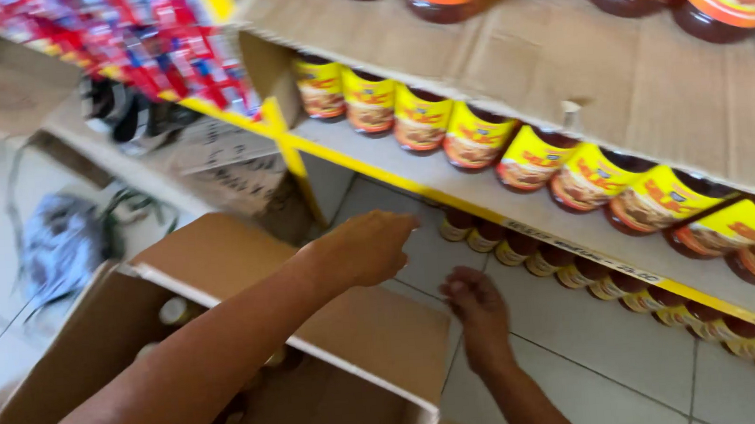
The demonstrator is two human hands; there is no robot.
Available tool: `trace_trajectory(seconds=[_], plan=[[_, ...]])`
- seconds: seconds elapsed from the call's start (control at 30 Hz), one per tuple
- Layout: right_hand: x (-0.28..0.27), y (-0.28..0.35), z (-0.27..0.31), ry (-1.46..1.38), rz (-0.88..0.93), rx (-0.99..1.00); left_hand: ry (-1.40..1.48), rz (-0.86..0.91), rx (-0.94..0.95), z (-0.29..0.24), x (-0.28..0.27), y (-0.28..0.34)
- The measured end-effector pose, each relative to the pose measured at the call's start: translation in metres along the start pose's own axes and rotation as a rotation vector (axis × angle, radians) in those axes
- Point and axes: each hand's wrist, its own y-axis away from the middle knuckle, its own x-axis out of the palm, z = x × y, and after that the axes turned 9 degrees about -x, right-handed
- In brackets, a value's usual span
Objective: The recorder is taking sauce bottles from a cardboard box and placing them onto a grocery shelf.
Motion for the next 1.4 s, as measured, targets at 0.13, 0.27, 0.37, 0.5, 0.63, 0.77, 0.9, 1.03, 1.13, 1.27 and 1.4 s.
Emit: trace_trajectory(seconds=[0.13, 0.27, 0.37, 0.5, 0.63, 0.77, 0.9, 1.03, 1.13, 1.27, 1.4], plan=[[0.003, 0.031, 0.045, -0.105, 0.095, -0.175, 0.113, -0.232, 0.047, -0.001, -0.034, 0.101], [0.032, 0.082, 0.109, -0.141, 0.17, -0.283, 0.254, -0.262, -0.043, 0.004, -0.059, 0.195], [0.059, 0.119, 0.141, -0.051, 0.268, -0.363, 0.373, -0.214, -0.144, 0.02, -0.047, 0.243], [0.1, 0.16, 0.165, 0.202, 0.524, -0.309, 0.403, 0.015, -0.296, 0.041, -0.021, 0.285], [0.14, 0.176, 0.145, 0.429, 0.818, -0.157, 0.324, 0.111, -0.219, 0.081, 0.05, 0.291], [0.212, 0.204, 0.142, 0.948, 1.202, -0.041, 0.291, 0.348, -0.373, 0.112, 0.099, 0.297], [0.245, 0.193, 0.083, 1.567, 1.466, -0.078, 0.337, 0.303, -0.481, 0.133, 0.163, 0.289], [0.234, 0.143, -0.032, 1.847, 1.512, -0.034, 0.373, 0.268, -0.582, 0.154, 0.212, 0.272], [0.225, 0.126, -0.093, 1.718, 1.312, -0.007, 0.409, 0.244, -0.658, 0.166, 0.254, 0.253], [0.192, 0.11, -0.163, 1.535, 1.065, 0.005, 0.453, 0.2, -0.779, 0.206, 0.368, 0.199], [0.118, 0.063, -0.329, 1.314, 0.813, 0.02, 0.461, 0.193, -0.832, 0.196, 0.323, 0.23]])
